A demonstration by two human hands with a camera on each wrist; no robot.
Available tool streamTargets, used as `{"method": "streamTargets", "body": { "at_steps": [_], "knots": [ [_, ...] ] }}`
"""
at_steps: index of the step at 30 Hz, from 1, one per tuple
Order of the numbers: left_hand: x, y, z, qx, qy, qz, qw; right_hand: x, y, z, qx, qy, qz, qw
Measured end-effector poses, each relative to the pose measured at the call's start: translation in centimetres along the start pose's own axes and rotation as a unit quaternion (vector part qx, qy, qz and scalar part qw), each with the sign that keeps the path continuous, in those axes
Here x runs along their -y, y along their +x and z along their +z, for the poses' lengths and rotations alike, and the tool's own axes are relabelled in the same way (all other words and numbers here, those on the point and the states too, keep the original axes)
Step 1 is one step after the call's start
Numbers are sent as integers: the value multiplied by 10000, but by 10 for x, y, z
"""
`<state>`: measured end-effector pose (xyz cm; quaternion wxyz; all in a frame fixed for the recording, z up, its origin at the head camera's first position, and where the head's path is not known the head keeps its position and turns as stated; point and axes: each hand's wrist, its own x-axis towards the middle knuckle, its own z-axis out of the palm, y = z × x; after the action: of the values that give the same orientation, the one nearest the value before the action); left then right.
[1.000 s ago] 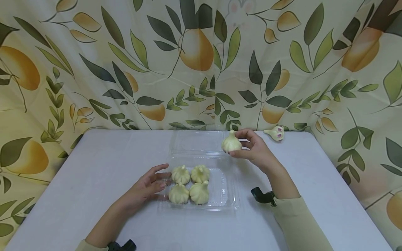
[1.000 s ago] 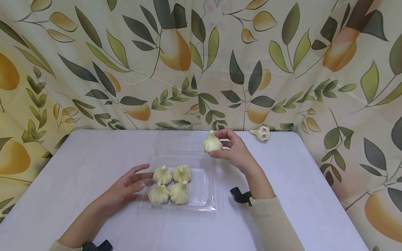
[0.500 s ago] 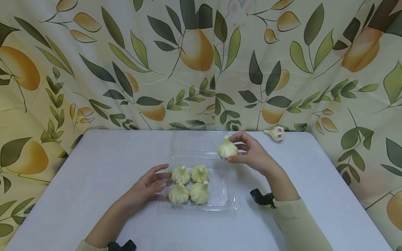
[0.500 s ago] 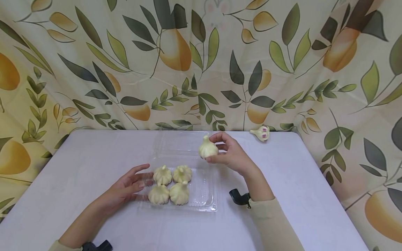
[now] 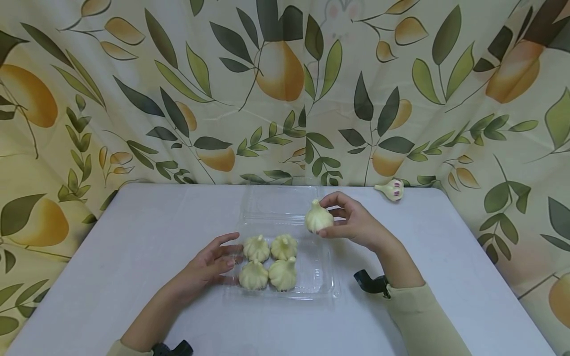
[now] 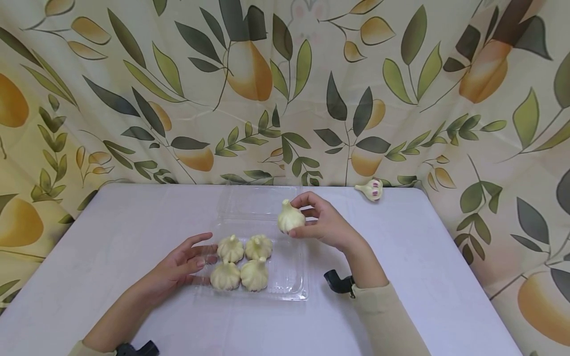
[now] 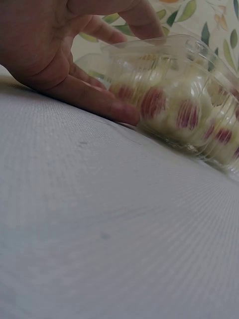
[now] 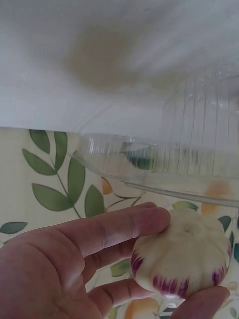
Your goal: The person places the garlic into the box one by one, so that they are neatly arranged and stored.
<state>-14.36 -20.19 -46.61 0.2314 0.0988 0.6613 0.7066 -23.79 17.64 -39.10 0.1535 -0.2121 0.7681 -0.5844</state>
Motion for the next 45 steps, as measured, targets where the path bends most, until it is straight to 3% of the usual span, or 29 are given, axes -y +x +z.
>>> {"method": "streamTargets", "body": {
  "at_steps": [9,27,36,45],
  "knots": [
    [0,-1,0,33,-63,22,10000,-1,1,3,306,-11,96,9995],
    [0,0,-1,91,-87,44,9999,-2,0,8,522,-399,182,9977],
    [0,1,-2,102,-103,55,9999,0,-2,18,803,-659,-235,9943],
    [-1,1,-1,54,-55,13,10000,3,-3,31,867,-1800,-733,9771]
  ]
}}
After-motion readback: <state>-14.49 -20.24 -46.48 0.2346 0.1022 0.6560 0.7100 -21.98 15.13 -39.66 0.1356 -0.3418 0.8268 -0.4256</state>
